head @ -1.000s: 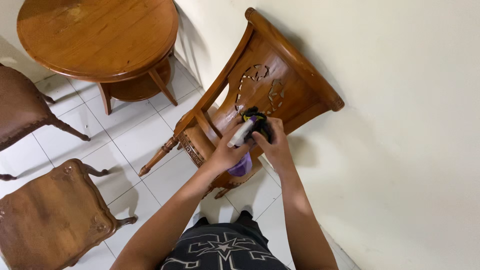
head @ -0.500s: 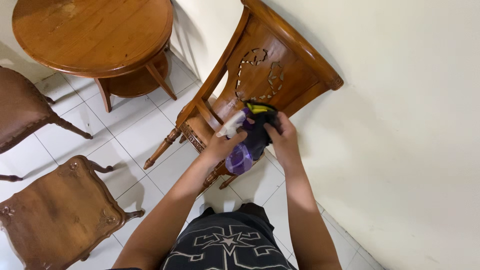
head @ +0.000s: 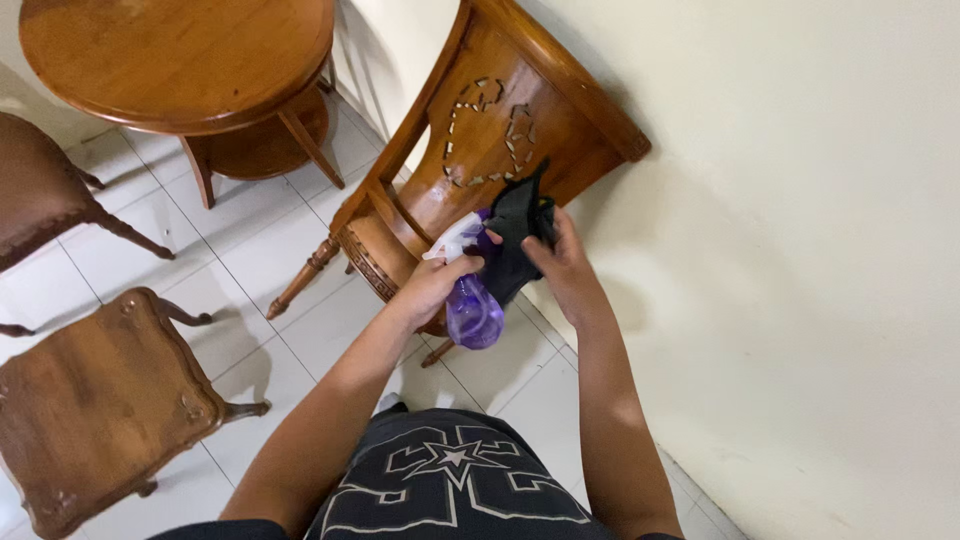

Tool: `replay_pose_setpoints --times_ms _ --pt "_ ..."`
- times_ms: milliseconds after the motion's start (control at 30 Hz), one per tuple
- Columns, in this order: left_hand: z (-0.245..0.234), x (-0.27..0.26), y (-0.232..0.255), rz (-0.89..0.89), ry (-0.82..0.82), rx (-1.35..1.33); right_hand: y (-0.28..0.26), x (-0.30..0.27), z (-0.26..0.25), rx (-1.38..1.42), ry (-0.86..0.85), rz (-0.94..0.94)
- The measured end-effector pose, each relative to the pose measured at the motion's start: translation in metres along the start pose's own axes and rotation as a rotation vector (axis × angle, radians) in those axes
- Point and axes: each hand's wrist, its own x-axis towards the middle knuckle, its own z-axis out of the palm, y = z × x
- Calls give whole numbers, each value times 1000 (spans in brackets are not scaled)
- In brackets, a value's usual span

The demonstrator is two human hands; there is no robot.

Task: The person sprays a cleaning solution onto a wooden chair and wipes the backrest and seat with a cloth. The person then moves to a small round wooden table and wipes its surface with the same cloth.

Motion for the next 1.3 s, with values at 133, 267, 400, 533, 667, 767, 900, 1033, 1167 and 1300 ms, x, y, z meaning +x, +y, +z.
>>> replay_pose_setpoints --times_ms 133,267,400,533,667,767,900,1033,1167,1300 --pt "21 -1 -5 243 47 320 6 -23 -19 -240 -9 281" --pt "32 -4 -5 289 74 352 12 -31 -37 -201 106 181" --pt "39 -21 -3 152 204 401 20 -38 -44 40 213 83" --pt "47 -28 2 -14 190 293 22 -40 -43 155 241 43" --pt "50 -30 2 4 133 317 11 -44 -38 101 184 -28" --pt "47 -31 3 13 159 288 1 -49 -36 -149 118 50" --pt "32 -40 13 166 146 356 -4 -51 -22 -572 53 -147" --pt "13 -53 26 105 172 271 -1 -42 6 -788 109 -95" --pt "-16 -63 37 132 172 348 -1 -35 38 -948 177 -261" --pt "-45 -71 48 247 166 336 -7 -30 67 -1049 146 -594"
